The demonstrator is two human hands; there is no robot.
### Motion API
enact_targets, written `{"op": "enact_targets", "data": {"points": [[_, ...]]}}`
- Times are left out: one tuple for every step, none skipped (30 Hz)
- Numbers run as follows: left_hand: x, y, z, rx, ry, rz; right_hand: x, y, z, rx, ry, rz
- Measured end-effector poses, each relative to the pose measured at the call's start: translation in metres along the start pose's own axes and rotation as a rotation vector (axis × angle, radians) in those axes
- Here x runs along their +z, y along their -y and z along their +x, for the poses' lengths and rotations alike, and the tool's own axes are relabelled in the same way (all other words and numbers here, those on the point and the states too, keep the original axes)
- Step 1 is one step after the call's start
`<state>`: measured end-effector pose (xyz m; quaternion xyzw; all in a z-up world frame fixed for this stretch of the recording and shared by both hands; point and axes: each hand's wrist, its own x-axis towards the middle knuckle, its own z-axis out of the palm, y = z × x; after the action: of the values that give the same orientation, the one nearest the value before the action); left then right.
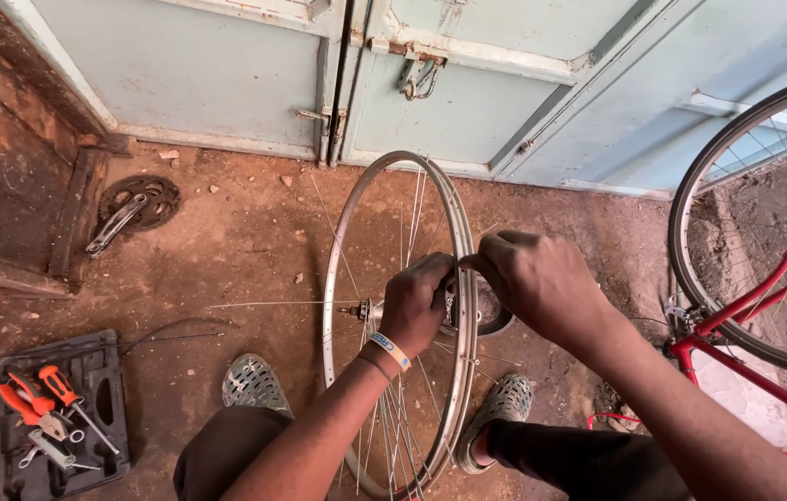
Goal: The person assembles a bicycle wheel by inserting spokes into the hub and rim. They then apply grease to the hub using a small brush.
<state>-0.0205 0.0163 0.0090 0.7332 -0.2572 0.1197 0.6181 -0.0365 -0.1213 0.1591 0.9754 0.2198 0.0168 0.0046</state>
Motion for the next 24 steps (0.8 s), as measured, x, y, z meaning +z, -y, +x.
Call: {"op": "enact_targets", "data": {"points": [[0.000, 0.000, 0.001, 0.000, -0.001, 0.001, 0.000, 0.000, 0.000, -0.002, 0.000, 0.000], [-0.001, 0.000, 0.002, -0.001, -0.006, 0.002, 0.000, 0.001, 0.001, -0.049, 0.010, 0.053], [-0.001, 0.000, 0.002, -0.002, -0.010, 0.002, 0.000, 0.001, 0.001, -0.096, 0.020, 0.107], [-0.002, 0.002, 0.001, -0.003, -0.012, 0.003, -0.006, 0.006, 0.003, -0.098, 0.021, 0.107], [-0.001, 0.004, 0.001, 0.004, -0.009, 0.008, -0.013, 0.011, 0.005, -0.081, 0.004, 0.099], [0.001, 0.005, 0.001, 0.014, -0.003, 0.006, -0.021, 0.015, 0.005, -0.057, -0.011, 0.087], [0.000, 0.000, 0.001, 0.016, -0.002, 0.002, -0.015, 0.009, 0.004, -0.054, -0.010, 0.084], [-0.002, -0.004, 0.002, 0.016, 0.000, 0.010, -0.009, 0.003, 0.003, -0.049, -0.001, 0.018], [-0.004, -0.009, 0.003, 0.016, 0.003, 0.018, -0.002, -0.003, 0.003, -0.043, 0.009, -0.048], [-0.002, -0.006, 0.004, 0.017, 0.001, 0.020, -0.005, -0.001, 0.005, -0.046, 0.007, -0.048], [0.000, -0.003, 0.004, 0.026, 0.006, 0.024, -0.008, 0.001, 0.008, -0.076, 0.029, -0.011], [0.002, -0.001, 0.003, 0.029, 0.011, 0.027, -0.010, 0.003, 0.010, -0.107, 0.055, 0.029], [0.003, 0.005, 0.001, 0.025, 0.009, 0.030, -0.014, 0.007, 0.010, -0.111, 0.057, 0.033], [0.006, 0.010, 0.001, 0.022, 0.008, 0.030, -0.019, 0.009, 0.009, -0.087, 0.053, 0.028], [0.010, 0.015, 0.000, 0.019, 0.007, 0.030, -0.025, 0.012, 0.008, -0.063, 0.050, 0.023], [0.008, 0.011, 0.000, 0.021, 0.009, 0.024, -0.017, 0.005, 0.006, -0.058, 0.051, 0.019], [0.007, 0.006, 0.001, 0.023, 0.016, 0.029, -0.009, -0.001, 0.004, -0.032, 0.097, -0.040], [0.004, 0.003, 0.002, 0.024, 0.022, 0.038, -0.001, -0.008, 0.003, -0.010, 0.139, -0.096], [0.007, 0.004, 0.002, 0.027, 0.022, 0.037, -0.001, -0.009, 0.003, -0.008, 0.138, -0.098], [0.009, 0.006, 0.001, 0.018, 0.021, 0.033, 0.000, -0.009, 0.004, -0.035, 0.126, -0.048], [0.011, 0.008, 0.000, 0.010, 0.020, 0.028, 0.001, -0.009, 0.005, -0.062, 0.115, 0.003], [0.009, 0.007, -0.001, 0.006, 0.021, 0.029, -0.006, -0.002, 0.006, -0.062, 0.117, 0.006], [0.007, 0.006, -0.001, 0.004, 0.022, 0.040, -0.013, 0.004, 0.006, -0.046, 0.111, -0.001], [0.008, 0.004, 0.000, 0.006, 0.025, 0.046, -0.022, 0.008, 0.006, -0.024, 0.104, -0.014]]}}
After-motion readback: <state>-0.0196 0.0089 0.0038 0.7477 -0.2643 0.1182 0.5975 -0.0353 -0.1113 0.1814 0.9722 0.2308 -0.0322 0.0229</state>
